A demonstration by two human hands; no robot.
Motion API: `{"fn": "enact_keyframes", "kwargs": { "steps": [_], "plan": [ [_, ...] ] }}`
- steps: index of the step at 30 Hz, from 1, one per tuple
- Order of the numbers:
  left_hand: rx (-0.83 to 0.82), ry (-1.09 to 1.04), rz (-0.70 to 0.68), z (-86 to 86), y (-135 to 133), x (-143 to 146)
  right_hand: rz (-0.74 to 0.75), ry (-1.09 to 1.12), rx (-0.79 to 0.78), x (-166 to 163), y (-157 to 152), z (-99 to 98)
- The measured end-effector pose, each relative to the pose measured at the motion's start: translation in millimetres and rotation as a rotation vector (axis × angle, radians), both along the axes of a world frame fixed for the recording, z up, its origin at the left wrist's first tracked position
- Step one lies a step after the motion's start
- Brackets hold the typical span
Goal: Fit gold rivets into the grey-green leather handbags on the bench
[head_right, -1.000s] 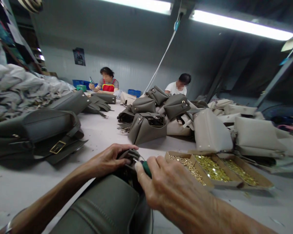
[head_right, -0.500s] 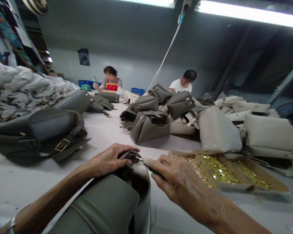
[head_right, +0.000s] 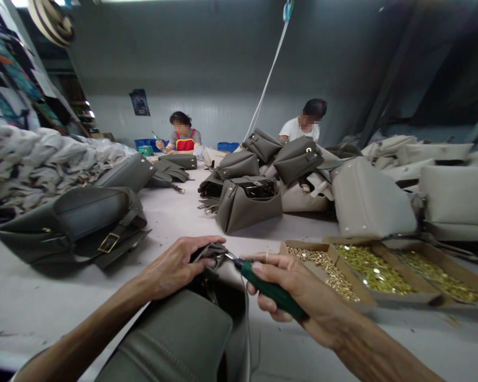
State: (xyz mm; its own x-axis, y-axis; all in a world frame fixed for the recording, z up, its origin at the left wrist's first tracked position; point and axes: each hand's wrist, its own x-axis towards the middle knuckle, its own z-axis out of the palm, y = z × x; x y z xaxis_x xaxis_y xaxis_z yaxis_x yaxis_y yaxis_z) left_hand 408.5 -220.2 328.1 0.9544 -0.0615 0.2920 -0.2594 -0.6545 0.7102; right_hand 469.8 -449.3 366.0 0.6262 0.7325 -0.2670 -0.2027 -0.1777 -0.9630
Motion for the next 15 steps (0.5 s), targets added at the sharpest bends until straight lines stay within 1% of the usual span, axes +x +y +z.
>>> {"fn": "enact_keyframes", "kwargs": {
  "steps": [3,5,6,7,9,11,13,15],
  "plan": [
    [0.022,-0.004,0.037,-2.6,-1,0,0.008,-0.016,-0.018,-2,-1,4.5],
    [0.005,0.0,0.013,-1.5,-1,-1,0.064,-0.149,-0.071,-2,-2,11.4],
    [-0.008,0.002,-0.01,0.0,0,-1,0.095,-0.285,-0.109,-3,-2,15.6],
    [-0.02,0.005,-0.028,1.9,0,-1,0.123,-0.468,-0.149,-3,-2,19.7],
    [-0.039,0.023,-0.043,5.9,2,-1,0.165,-0.889,-0.215,-5,-2,26.1],
    [-0.062,0.035,-0.04,8.7,4,0,0.17,-1.229,-0.249,-9,-3,27.8],
    [-0.092,0.044,-0.068,9.4,6,2,0.165,-1.435,-0.291,-14,-4,24.5],
    [-0.123,0.037,-0.116,8.2,8,3,0.17,-1.568,-0.362,-18,-5,18.8]
  ]
}}
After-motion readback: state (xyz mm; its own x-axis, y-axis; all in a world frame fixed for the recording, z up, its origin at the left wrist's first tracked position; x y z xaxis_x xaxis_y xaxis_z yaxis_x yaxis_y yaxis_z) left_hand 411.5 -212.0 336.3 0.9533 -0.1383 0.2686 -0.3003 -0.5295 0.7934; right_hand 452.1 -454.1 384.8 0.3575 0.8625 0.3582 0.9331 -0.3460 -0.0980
